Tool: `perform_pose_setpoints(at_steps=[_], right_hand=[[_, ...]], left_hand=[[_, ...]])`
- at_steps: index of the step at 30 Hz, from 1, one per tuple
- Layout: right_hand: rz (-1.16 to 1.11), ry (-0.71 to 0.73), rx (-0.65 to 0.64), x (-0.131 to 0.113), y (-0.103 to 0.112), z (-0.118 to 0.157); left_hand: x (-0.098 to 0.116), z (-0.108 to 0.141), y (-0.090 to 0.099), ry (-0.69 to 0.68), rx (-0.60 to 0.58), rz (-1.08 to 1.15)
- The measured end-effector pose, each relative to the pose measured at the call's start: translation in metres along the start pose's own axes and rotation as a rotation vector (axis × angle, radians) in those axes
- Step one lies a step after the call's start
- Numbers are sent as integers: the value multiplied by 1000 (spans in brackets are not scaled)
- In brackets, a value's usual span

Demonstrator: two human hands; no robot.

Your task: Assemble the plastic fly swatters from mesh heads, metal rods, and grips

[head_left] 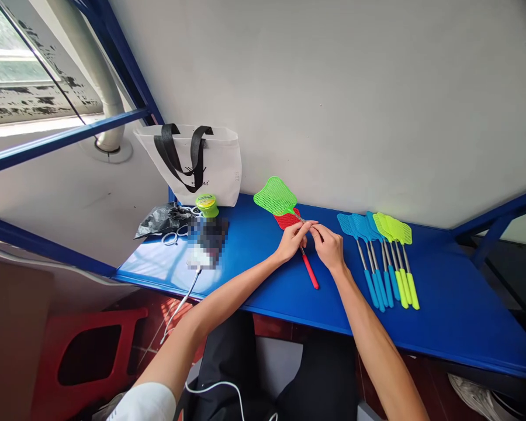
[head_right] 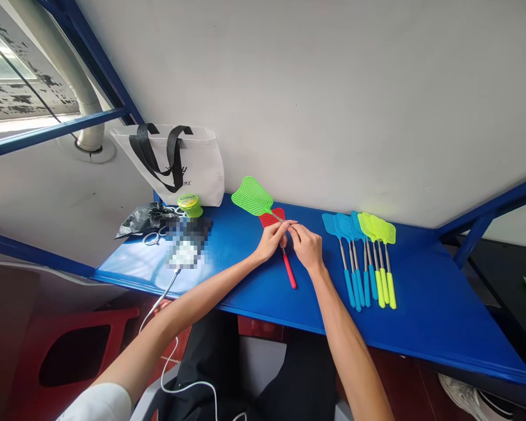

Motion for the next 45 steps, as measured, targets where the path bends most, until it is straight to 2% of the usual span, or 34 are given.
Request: perform_pose_setpoints(at_steps=[3, 8, 16, 20, 23, 27, 29, 31, 36, 42, 44, 45], right_hand=[[-16, -10, -12, 0, -1, 1], [-23, -14, -62, -1, -7, 3], [58, 27, -59, -4, -8, 1], [127, 42, -57, -3, 1, -5], [181, 58, -26, 13, 20, -8], [250, 71, 73, 49, 52, -10], [268, 77, 103, 64, 59, -9], [249, 85, 90, 72, 56, -8], [157, 51, 87, 68, 49, -2], [149, 6, 44, 62, 45, 6], [175, 7, 51, 57, 42, 5], [188, 12, 59, 51, 38, 4]], left_hand=[[2, 0, 4, -12, 48, 31], [12, -1, 22, -78, 216, 74], [12, -3, 25, -55, 235, 58], [22, -9, 33, -74, 297, 61], [43, -14, 66, -135, 462, 106], [74, -17, 136, -252, 704, 221], [79, -14, 167, -269, 829, 289], [81, -11, 182, -277, 884, 302], [80, -3, 178, -348, 878, 264], [64, 1, 181, -265, 967, 226], [57, 1, 165, -223, 943, 190], [53, 1, 150, -199, 896, 169]])
Point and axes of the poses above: each hand's wrist, its own z-axis away from the middle knuckle, its own y-axis out of the back of the hand, x = y × z, the point moved 9 cm from there along -z, towards the middle knuckle
